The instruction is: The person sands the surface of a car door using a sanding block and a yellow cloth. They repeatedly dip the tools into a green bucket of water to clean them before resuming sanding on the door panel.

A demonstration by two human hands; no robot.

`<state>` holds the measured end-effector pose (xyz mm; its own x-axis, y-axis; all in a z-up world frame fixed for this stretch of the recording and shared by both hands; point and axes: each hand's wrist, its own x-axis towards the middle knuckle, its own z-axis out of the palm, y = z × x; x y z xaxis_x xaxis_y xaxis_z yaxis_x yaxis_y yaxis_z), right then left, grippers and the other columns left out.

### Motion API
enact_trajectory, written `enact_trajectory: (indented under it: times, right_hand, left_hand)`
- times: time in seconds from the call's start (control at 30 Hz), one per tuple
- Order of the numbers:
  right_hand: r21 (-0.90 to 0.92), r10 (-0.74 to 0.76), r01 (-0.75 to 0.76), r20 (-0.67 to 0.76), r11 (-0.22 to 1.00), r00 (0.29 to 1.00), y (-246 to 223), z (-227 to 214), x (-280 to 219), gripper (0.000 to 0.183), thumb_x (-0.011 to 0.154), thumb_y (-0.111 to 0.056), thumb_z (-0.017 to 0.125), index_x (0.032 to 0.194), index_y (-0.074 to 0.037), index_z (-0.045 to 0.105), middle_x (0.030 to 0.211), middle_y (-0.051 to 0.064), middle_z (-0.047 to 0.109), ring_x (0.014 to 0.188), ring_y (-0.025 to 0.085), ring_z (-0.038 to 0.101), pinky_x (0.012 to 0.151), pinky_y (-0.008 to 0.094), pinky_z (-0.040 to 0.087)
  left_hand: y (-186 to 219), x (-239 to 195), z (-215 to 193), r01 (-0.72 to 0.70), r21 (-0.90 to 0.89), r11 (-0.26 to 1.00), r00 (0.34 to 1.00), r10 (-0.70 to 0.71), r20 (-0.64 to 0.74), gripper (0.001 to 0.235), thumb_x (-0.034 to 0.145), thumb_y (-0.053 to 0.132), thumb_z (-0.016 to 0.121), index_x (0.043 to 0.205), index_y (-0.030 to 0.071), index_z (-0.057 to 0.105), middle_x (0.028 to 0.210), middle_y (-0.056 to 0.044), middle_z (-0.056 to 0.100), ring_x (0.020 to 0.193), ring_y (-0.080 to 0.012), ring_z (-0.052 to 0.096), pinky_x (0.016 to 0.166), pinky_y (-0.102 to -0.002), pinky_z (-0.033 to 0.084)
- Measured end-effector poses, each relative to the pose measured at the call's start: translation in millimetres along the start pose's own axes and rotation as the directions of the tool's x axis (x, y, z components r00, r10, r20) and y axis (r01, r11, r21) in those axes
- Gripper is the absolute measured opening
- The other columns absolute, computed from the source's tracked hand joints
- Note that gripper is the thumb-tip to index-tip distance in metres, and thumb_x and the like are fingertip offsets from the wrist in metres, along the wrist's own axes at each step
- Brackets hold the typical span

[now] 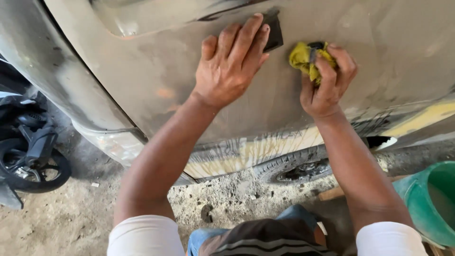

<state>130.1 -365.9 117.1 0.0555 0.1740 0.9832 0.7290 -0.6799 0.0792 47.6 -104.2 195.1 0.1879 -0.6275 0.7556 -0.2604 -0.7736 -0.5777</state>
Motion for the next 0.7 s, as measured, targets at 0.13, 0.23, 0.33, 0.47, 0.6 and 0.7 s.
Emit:
enact_trajectory:
  times: [0.13, 0.23, 0.33, 0.47, 0.6, 0.7]
  right_hand:
    - [0.036, -0.045, 0.047, -0.054, 0.998, 0.998, 1.6, 8.8, 49.2, 0.034, 0.11, -0.022, 0.07, 0.14, -0.012, 0.059, 0.141, 0.015, 0.051, 0.131, 0.031, 0.05, 0.109, 0.051, 0.042]
    - [0.087, -0.176, 0.18, -0.048, 0.98, 0.983, -33.1, 21.7, 115.7, 0.03, 0.112, -0.023, 0.078, 0.136, -0.014, 0.064, 0.132, 0.015, 0.053, 0.12, 0.033, 0.05, 0.096, 0.05, 0.047]
    - [0.076, -0.421, 0.416, 0.064, 0.906, 0.905, -88.1, 53.3, 136.8, 0.031, 0.106, -0.039, 0.078, 0.125, -0.019, 0.065, 0.121, 0.005, 0.055, 0.112, 0.027, 0.055, 0.093, 0.047, 0.046]
    - [0.066, -0.612, 0.609, 0.047, 0.79, 0.789, -122.7, 77.8, 93.7, 0.033, 0.107, -0.05, 0.075, 0.109, -0.019, 0.064, 0.11, 0.002, 0.057, 0.096, 0.02, 0.054, 0.082, 0.039, 0.047]
    - [0.118, -0.664, 0.667, 0.317, 0.736, 0.677, -89.4, 56.9, -0.5, 0.011, 0.107, -0.028, 0.064, 0.1, -0.02, 0.063, 0.096, -0.002, 0.057, 0.088, 0.015, 0.053, 0.076, 0.034, 0.046]
    - [0.066, -0.65, 0.689, 0.405, 0.722, 0.643, -72.6, 46.5, -5.7, 0.006, 0.105, -0.029, 0.061, 0.103, -0.023, 0.063, 0.097, -0.003, 0.058, 0.087, 0.013, 0.052, 0.076, 0.032, 0.045]
  left_hand:
    - [28.6, -50.7, 5.8, -0.028, -0.007, 1.0, 0.999, 0.028, 0.045, 0.042, 0.101, 0.018, 0.071, 0.141, 0.008, 0.065, 0.148, -0.012, 0.056, 0.121, -0.026, 0.058, 0.086, -0.038, 0.044]
    - [61.0, -117.4, 10.2, -0.119, -0.147, 0.982, 0.988, 0.132, 0.082, 0.038, 0.1, 0.02, 0.067, 0.134, 0.005, 0.068, 0.144, -0.009, 0.06, 0.122, -0.0217, 0.061, 0.09, -0.033, 0.049]
    - [59.7, -116.9, -9.2, -0.091, -0.2, 0.976, 0.983, 0.121, 0.14, 0.039, 0.094, 0.02, 0.064, 0.13, 0.004, 0.071, 0.139, -0.007, 0.063, 0.119, -0.0217, 0.062, 0.087, -0.032, 0.049]
    - [56.7, -142.4, -0.7, -0.103, -0.227, 0.968, 0.982, 0.135, 0.13, 0.039, 0.094, 0.02, 0.063, 0.129, 0.005, 0.072, 0.137, -0.007, 0.065, 0.12, -0.0222, 0.061, 0.09, -0.032, 0.052]
    - [30.6, -190.3, 4.7, -0.307, -0.14, 0.941, 0.937, 0.325, 0.13, 0.024, 0.101, 0.014, 0.066, 0.122, 0.008, 0.075, 0.132, -0.007, 0.068, 0.117, -0.0193, 0.061, 0.086, -0.031, 0.048]
    - [-5.2, -186.3, -22.3, -0.343, -0.075, 0.937, 0.93, 0.349, 0.112, 0.015, 0.104, 0.015, 0.069, 0.117, 0.01, 0.076, 0.13, -0.007, 0.07, 0.115, -0.0169, 0.062, 0.086, -0.031, 0.045]
